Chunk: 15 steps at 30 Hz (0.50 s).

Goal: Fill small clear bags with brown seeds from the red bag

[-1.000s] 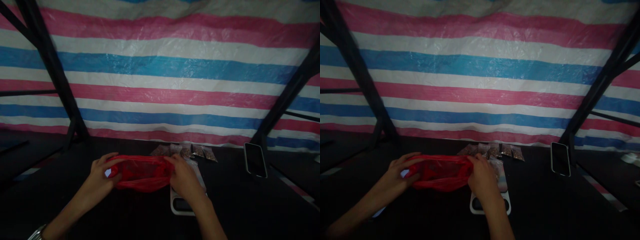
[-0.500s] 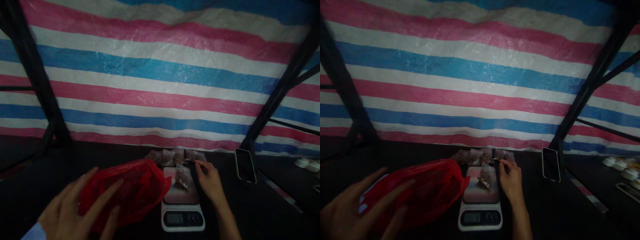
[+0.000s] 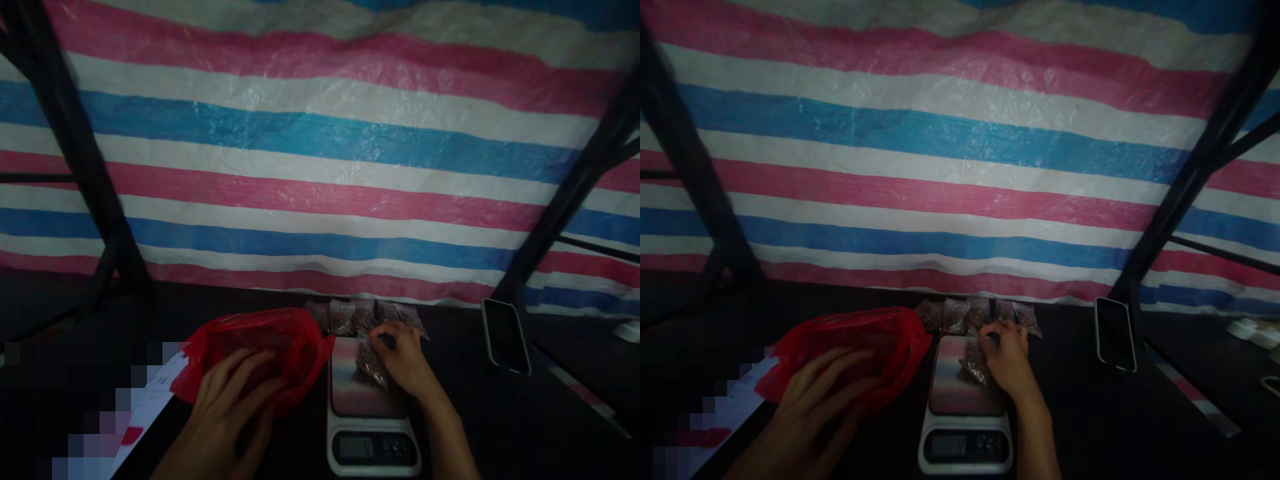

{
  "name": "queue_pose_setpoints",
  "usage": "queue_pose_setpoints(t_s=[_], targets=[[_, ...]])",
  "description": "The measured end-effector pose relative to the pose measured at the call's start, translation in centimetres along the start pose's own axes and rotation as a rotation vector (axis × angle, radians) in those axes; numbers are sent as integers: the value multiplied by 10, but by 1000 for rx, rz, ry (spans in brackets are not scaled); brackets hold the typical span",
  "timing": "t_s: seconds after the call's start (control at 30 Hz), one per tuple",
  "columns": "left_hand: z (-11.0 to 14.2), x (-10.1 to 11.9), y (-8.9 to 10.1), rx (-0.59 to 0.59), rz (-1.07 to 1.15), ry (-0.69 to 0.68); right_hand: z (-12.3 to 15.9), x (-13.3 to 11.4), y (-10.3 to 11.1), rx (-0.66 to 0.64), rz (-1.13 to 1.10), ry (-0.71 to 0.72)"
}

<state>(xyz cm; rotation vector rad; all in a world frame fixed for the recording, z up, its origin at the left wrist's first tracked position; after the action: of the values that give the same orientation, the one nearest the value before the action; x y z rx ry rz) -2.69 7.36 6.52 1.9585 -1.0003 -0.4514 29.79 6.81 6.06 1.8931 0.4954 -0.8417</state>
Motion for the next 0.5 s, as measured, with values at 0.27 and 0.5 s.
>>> queue_pose_setpoints(t_s=[0.27,0.5], targets=[[-34,-9,-5,-241,283,394,8,-48,11,-91,-263,83],[-67,-4,-34,-487,311,641,44,-136,57,110,-419,169]])
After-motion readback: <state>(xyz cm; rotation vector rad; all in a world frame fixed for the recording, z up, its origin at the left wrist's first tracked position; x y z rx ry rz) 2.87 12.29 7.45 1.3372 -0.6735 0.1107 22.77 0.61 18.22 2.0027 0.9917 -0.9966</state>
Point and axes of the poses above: each hand's wrist, its own z-axis away from the middle knuckle, its own y-axis out of the back of the hand, x = y × z, the point moved 9 cm from there along -z, towards the middle knuckle, and after that the axes turned 10 degrees about -x, right-handed, at the moved point
